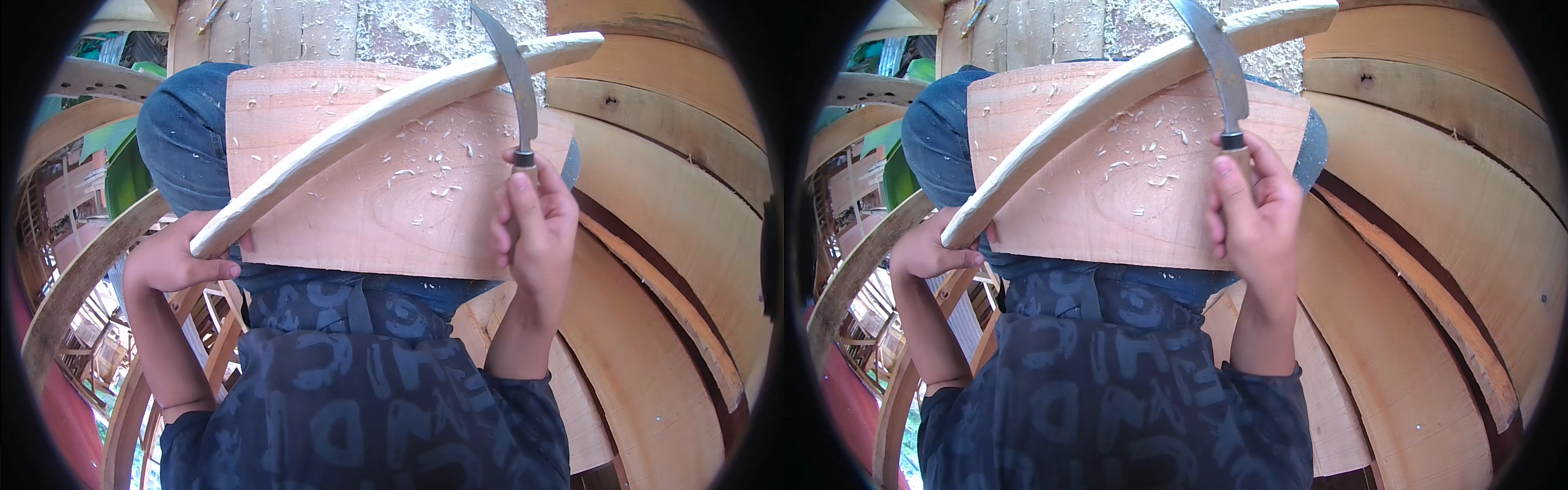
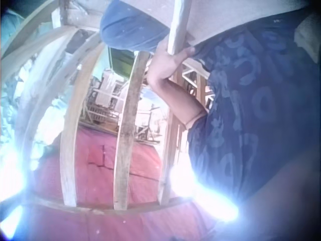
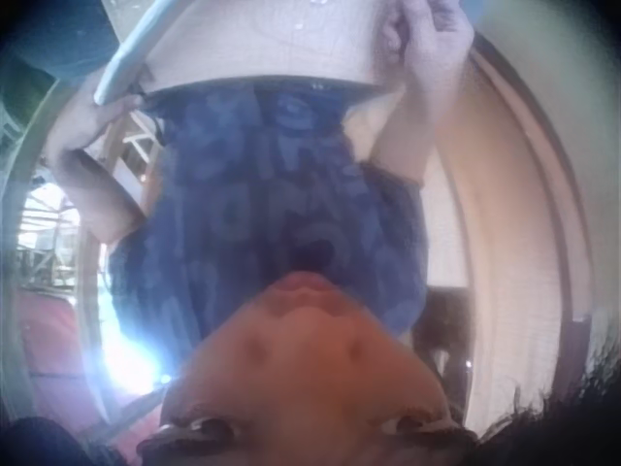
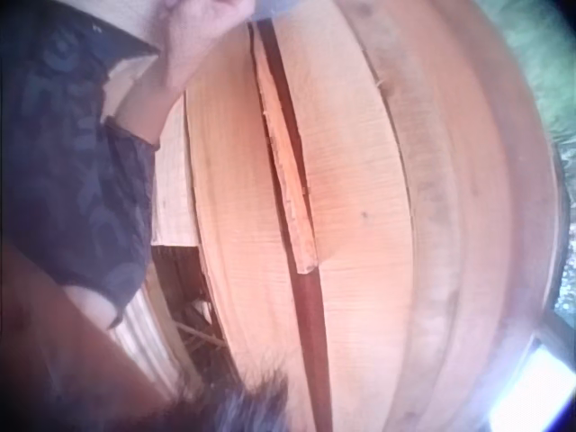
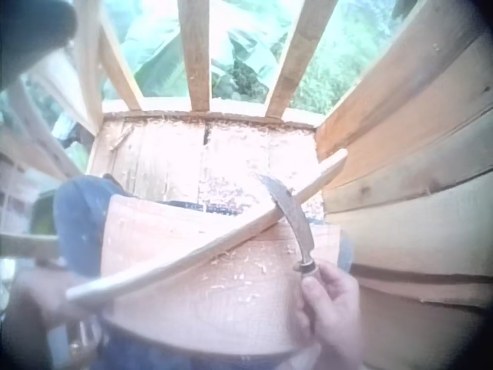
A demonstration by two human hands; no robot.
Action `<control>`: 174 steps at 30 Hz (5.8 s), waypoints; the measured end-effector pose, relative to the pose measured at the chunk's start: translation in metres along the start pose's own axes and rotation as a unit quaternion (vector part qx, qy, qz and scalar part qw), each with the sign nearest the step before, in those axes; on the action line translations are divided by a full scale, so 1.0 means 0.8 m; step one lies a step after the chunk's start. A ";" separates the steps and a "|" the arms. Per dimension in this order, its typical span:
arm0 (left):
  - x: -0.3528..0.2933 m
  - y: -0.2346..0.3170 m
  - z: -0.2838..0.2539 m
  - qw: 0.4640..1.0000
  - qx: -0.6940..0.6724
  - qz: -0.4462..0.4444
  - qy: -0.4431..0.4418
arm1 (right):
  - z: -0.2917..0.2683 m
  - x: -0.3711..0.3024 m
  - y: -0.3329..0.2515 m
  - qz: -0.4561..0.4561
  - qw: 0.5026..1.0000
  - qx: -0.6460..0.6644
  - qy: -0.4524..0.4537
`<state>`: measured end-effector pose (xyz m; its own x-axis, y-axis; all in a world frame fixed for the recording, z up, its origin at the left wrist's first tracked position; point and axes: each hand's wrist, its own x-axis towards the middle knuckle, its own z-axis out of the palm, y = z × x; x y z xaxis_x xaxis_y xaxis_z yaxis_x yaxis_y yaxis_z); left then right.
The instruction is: The person carves a long, thin piece of wood using a curved knife. They hold the wood on a board placed on their lap and repeatedly shave off thin strips of wood to shape the piece.
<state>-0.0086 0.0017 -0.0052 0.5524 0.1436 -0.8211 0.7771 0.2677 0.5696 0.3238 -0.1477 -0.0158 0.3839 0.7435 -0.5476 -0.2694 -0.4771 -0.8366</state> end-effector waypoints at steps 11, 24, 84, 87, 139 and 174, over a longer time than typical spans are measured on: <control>-0.010 -0.006 0.003 1.000 -0.025 -0.015 0.005 | -0.021 0.015 0.005 -0.024 0.999 -0.003 -0.041; -0.009 0.007 -0.004 0.999 0.023 -0.040 -0.002 | 0.004 0.013 0.044 -0.311 0.883 -0.313 0.164; 0.004 0.012 -0.002 0.999 0.002 -0.029 -0.019 | -0.007 0.032 0.031 -0.316 0.873 -0.319 0.188; 0.001 -0.002 0.001 0.999 -0.034 -0.013 -0.030 | -0.012 0.037 0.026 -0.367 0.831 -0.375 0.185; 0.003 0.004 -0.003 0.999 0.010 -0.019 -0.031 | -0.009 0.017 0.014 -0.128 0.983 -0.116 0.061; 0.009 0.011 0.009 0.999 0.019 0.021 -0.040 | -0.025 0.038 0.025 -0.356 0.805 -0.424 0.213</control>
<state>0.0041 -0.0016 -0.0060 0.6057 0.0763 -0.7920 0.7631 0.2262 0.6054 0.3481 -0.1439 -0.0495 0.4908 0.8281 0.2711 0.7833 -0.2831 -0.5535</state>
